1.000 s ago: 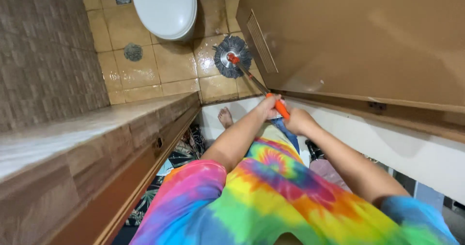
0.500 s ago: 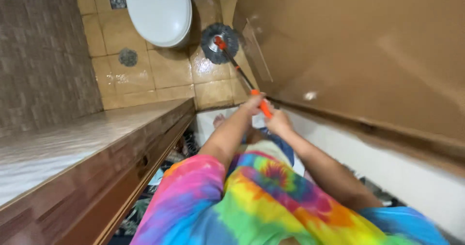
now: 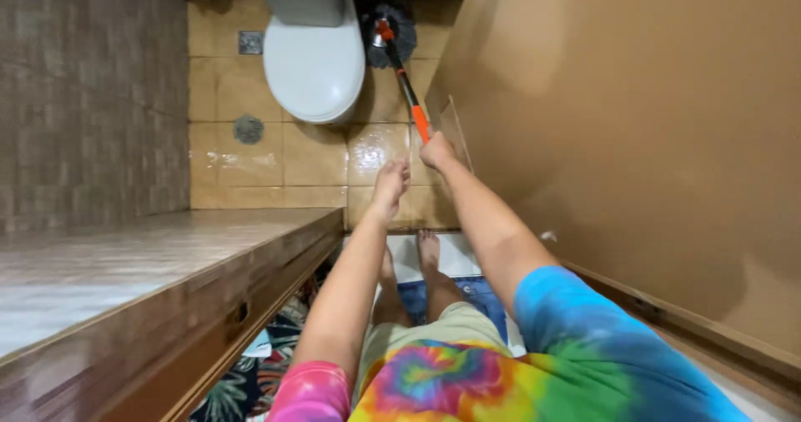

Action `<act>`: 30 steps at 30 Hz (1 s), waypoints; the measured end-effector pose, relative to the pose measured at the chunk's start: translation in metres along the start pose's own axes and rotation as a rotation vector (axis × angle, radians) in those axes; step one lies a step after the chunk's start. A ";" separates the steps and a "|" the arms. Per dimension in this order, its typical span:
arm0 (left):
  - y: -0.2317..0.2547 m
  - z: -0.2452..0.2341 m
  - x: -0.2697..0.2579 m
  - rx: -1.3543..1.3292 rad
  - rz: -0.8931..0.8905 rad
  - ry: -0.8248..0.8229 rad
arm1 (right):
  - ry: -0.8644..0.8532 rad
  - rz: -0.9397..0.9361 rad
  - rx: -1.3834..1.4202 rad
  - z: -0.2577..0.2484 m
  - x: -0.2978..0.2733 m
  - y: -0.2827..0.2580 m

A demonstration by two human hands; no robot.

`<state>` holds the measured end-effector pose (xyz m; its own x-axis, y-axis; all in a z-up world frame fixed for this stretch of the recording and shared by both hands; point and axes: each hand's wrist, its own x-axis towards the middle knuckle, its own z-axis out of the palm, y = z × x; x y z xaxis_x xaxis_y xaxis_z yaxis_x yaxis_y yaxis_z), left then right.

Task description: Prepare a mop and bucket and mop the tiled floor in a bathroom.

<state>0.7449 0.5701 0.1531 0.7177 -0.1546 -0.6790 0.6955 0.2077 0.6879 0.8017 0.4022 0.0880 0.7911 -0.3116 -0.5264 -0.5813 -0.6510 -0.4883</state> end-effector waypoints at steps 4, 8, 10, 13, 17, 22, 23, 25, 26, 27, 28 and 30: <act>-0.018 -0.015 -0.022 0.035 -0.061 0.001 | -0.002 -0.244 0.039 -0.016 -0.061 0.033; -0.043 -0.023 -0.015 0.068 -0.114 -0.026 | -0.136 -0.020 -0.027 -0.094 -0.199 0.004; -0.057 -0.022 -0.026 0.105 -0.183 -0.057 | -0.094 -0.031 -0.066 -0.093 -0.235 0.036; -0.075 -0.026 -0.010 0.011 -0.147 -0.125 | -0.187 0.131 -0.193 -0.101 -0.260 -0.005; -0.116 -0.048 0.022 -0.114 -0.087 -0.185 | -0.110 0.022 -0.172 -0.059 -0.231 -0.021; -0.058 -0.055 -0.002 -0.050 -0.098 0.002 | 0.023 0.009 -0.061 0.002 -0.105 -0.037; -0.064 -0.064 -0.004 -0.052 -0.103 0.008 | 0.015 0.010 -0.062 0.001 -0.090 -0.054; -0.071 -0.075 0.001 -0.103 -0.113 0.049 | 0.022 0.009 -0.057 -0.006 -0.053 -0.088; -0.065 -0.076 -0.004 -0.106 -0.109 0.047 | 0.025 0.006 -0.059 -0.004 -0.032 -0.088; -0.058 -0.077 -0.010 -0.105 -0.108 0.055 | 0.042 -0.026 -0.086 -0.002 -0.013 -0.088; -0.052 -0.078 -0.017 -0.104 -0.107 0.062 | 0.059 -0.058 -0.112 0.000 0.006 -0.088; -0.072 -0.084 0.015 -0.086 -0.093 0.059 | 0.032 -0.023 -0.093 -0.032 -0.004 -0.111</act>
<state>0.7023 0.6345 0.0719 0.6450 -0.1209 -0.7546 0.7518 0.2772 0.5982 0.8693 0.4533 0.1667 0.8107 -0.3169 -0.4923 -0.5438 -0.7192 -0.4326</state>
